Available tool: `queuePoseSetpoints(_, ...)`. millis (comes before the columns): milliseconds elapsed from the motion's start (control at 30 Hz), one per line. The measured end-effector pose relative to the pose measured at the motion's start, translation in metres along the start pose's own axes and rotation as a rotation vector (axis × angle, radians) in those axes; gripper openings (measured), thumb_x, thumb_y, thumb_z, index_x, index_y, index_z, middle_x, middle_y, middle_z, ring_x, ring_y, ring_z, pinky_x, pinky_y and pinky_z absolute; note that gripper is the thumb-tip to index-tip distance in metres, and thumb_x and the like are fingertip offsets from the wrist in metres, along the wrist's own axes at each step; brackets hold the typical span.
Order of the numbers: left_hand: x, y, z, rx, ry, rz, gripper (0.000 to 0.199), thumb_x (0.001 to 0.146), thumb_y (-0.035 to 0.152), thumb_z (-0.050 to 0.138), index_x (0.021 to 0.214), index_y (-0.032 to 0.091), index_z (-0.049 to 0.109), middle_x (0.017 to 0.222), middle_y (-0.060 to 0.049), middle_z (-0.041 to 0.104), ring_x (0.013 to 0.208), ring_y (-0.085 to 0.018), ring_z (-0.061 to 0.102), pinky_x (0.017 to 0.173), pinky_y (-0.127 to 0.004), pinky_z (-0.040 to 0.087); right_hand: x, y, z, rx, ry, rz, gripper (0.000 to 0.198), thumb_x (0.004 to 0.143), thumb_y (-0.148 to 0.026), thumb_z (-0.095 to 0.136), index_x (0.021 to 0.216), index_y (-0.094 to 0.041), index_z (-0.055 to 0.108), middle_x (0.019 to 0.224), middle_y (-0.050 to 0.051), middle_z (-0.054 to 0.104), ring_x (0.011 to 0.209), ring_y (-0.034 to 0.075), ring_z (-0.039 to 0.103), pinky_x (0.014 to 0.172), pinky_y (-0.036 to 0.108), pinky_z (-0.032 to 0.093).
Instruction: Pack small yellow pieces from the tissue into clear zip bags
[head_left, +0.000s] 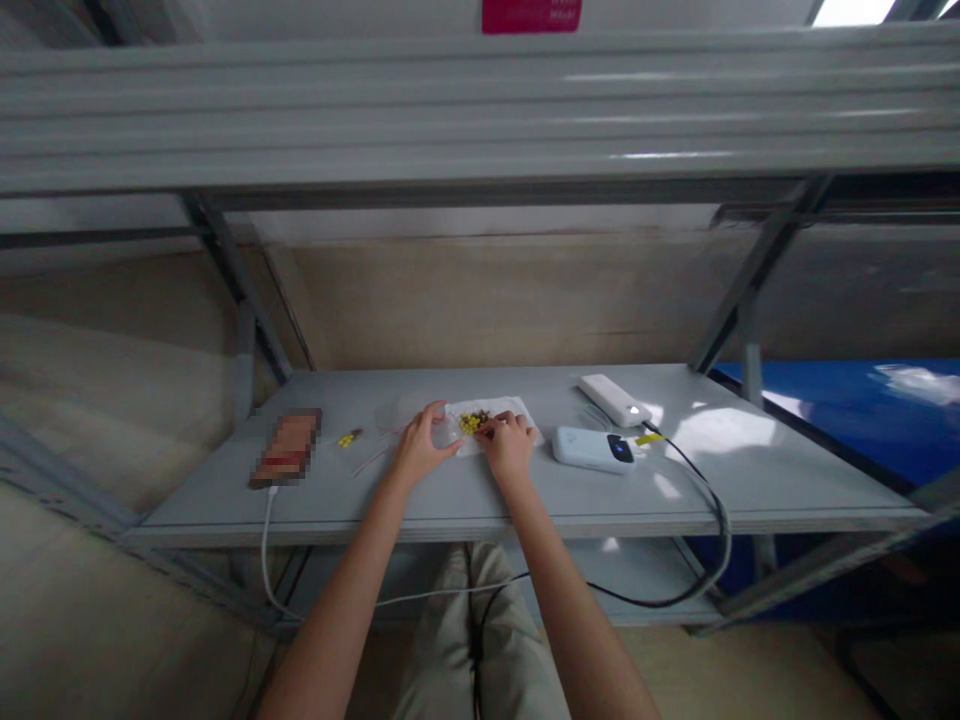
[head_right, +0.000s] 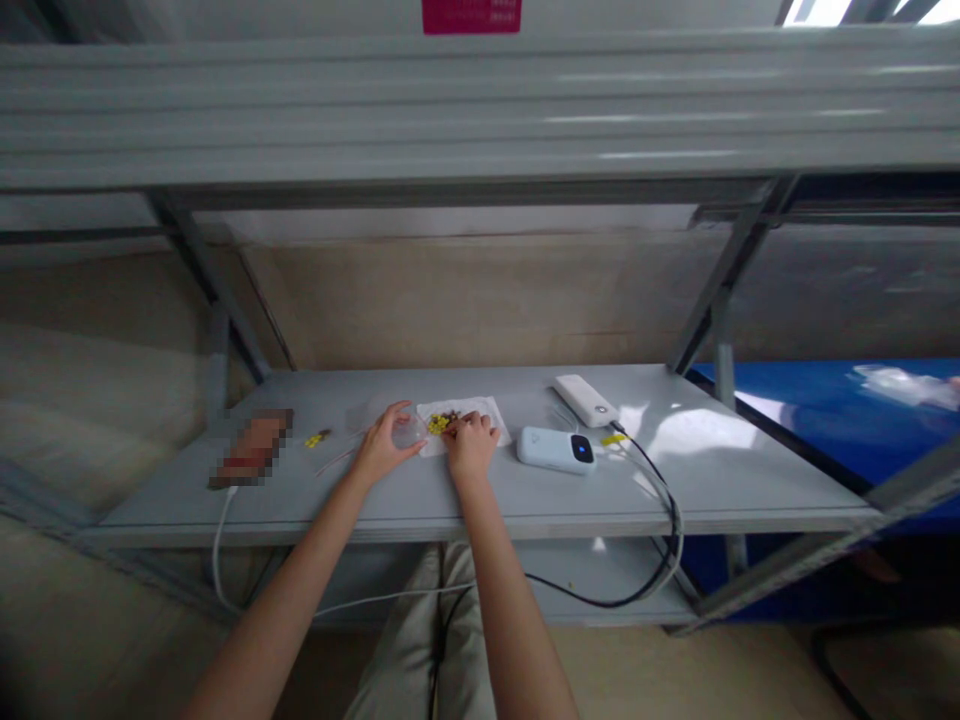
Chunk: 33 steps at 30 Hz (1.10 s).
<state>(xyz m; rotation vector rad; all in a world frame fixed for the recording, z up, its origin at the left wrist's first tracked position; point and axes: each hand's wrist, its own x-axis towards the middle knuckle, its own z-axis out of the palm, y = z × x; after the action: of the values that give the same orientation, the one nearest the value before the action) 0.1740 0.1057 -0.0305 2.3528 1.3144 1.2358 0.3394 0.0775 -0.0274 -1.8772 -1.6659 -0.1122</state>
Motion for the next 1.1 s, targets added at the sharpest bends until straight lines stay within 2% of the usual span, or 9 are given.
queuePoseSetpoints(200, -0.001, 0.003, 0.0, 0.01, -0.029, 0.01, 0.07, 0.063, 0.033, 0.07, 0.123, 0.022, 0.037, 0.098, -0.005, 0.06, 0.092, -0.02, 0.058, 0.083, -0.034, 0.045, 0.004, 0.002, 0.004, 0.17, 0.073, -0.007, 0.015, 0.078, -0.033, 0.059, 0.083, -0.024, 0.07, 0.095, 0.007, 0.061, 0.091, 0.023, 0.046, 0.075, 0.032, 0.028)
queuePoseSetpoints(433, 0.0, 0.006, -0.002, -0.021, -0.053, 0.025, 0.069, 0.062, 0.03, 0.07, 0.123, 0.021, 0.038, 0.099, -0.006, 0.06, 0.094, -0.021, 0.057, 0.084, -0.035, 0.044, 0.013, 0.002, 0.017, 0.614, -0.06, -0.314, 0.03, 0.087, -0.034, 0.045, 0.082, -0.02, 0.071, 0.082, 0.006, 0.066, 0.082, 0.017, 0.054, 0.079, 0.029, 0.035)
queuePoseSetpoints(533, 0.0, 0.005, -0.002, -0.028, -0.023, 0.02, 0.069, 0.062, 0.029, 0.07, 0.123, 0.021, 0.038, 0.099, -0.006, 0.06, 0.094, -0.021, 0.057, 0.085, -0.035, 0.043, 0.012, 0.001, 0.02, 0.684, -0.075, -0.317, 0.033, 0.089, -0.032, 0.041, 0.082, -0.02, 0.071, 0.08, 0.005, 0.065, 0.082, 0.016, 0.055, 0.079, 0.03, 0.036)
queuePoseSetpoints(633, 0.001, 0.002, -0.001, -0.062, 0.019, 0.002, 0.073, 0.057, 0.029, 0.073, 0.122, 0.021, 0.041, 0.099, -0.006, 0.059, 0.094, -0.021, 0.056, 0.086, -0.036, 0.042, 0.012, 0.002, 0.023, 0.724, -0.1, -0.331, 0.019, 0.079, -0.032, 0.057, 0.075, -0.018, 0.07, 0.077, 0.005, 0.064, 0.078, 0.016, 0.054, 0.073, 0.028, 0.038)
queuePoseSetpoints(767, 0.004, -0.008, 0.003, -0.275, 0.075, -0.087, 0.083, 0.05, 0.034, 0.078, 0.124, 0.019, 0.042, 0.096, -0.006, 0.059, 0.089, -0.019, 0.056, 0.082, -0.033, 0.043, 0.014, 0.006, 0.026, 0.788, -0.047, -0.196, 0.016, 0.078, -0.026, 0.055, 0.075, -0.016, 0.067, 0.076, 0.006, 0.063, 0.071, 0.016, 0.054, 0.066, 0.027, 0.04)
queuePoseSetpoints(867, 0.007, -0.015, 0.006, -0.532, 0.084, -0.239, 0.06, 0.065, 0.042, 0.066, 0.117, 0.015, 0.051, 0.082, -0.004, 0.062, 0.074, -0.015, 0.057, 0.072, -0.028, 0.045, 0.014, 0.005, 0.025, 0.848, -0.043, -0.154, 0.018, 0.079, -0.025, 0.051, 0.078, -0.015, 0.066, 0.077, 0.006, 0.064, 0.071, 0.016, 0.056, 0.067, 0.027, 0.041)
queuePoseSetpoints(933, 0.008, -0.017, 0.007, -0.623, 0.047, -0.309, 0.045, 0.069, 0.044, 0.06, 0.1, 0.012, 0.062, 0.072, -0.004, 0.063, 0.065, -0.014, 0.057, 0.064, -0.025, 0.044, 0.013, 0.005, 0.024, 0.874, -0.089, -0.181, 0.018, 0.078, -0.027, 0.053, 0.08, -0.016, 0.066, 0.079, 0.006, 0.066, 0.072, 0.016, 0.057, 0.068, 0.027, 0.043)
queuePoseSetpoints(1033, 0.008, -0.018, 0.008, -0.612, 0.037, -0.329, 0.035, 0.066, 0.045, 0.062, 0.077, 0.012, 0.067, 0.064, -0.004, 0.063, 0.06, -0.014, 0.056, 0.059, -0.024, 0.043, 0.012, 0.005, 0.024, 0.899, -0.127, -0.201, 0.021, 0.077, -0.027, 0.055, 0.092, -0.018, 0.067, 0.085, 0.005, 0.068, 0.074, 0.016, 0.06, 0.071, 0.028, 0.044)
queuePoseSetpoints(1100, 0.008, -0.019, 0.008, -0.585, 0.058, -0.315, 0.031, 0.067, 0.043, 0.062, 0.071, 0.013, 0.066, 0.063, -0.004, 0.064, 0.06, -0.014, 0.056, 0.059, -0.024, 0.042, 0.013, 0.006, 0.026, 0.93, -0.127, -0.171, 0.028, 0.075, -0.027, 0.058, 0.102, -0.02, 0.064, 0.085, 0.005, 0.069, 0.074, 0.016, 0.061, 0.071, 0.028, 0.045)
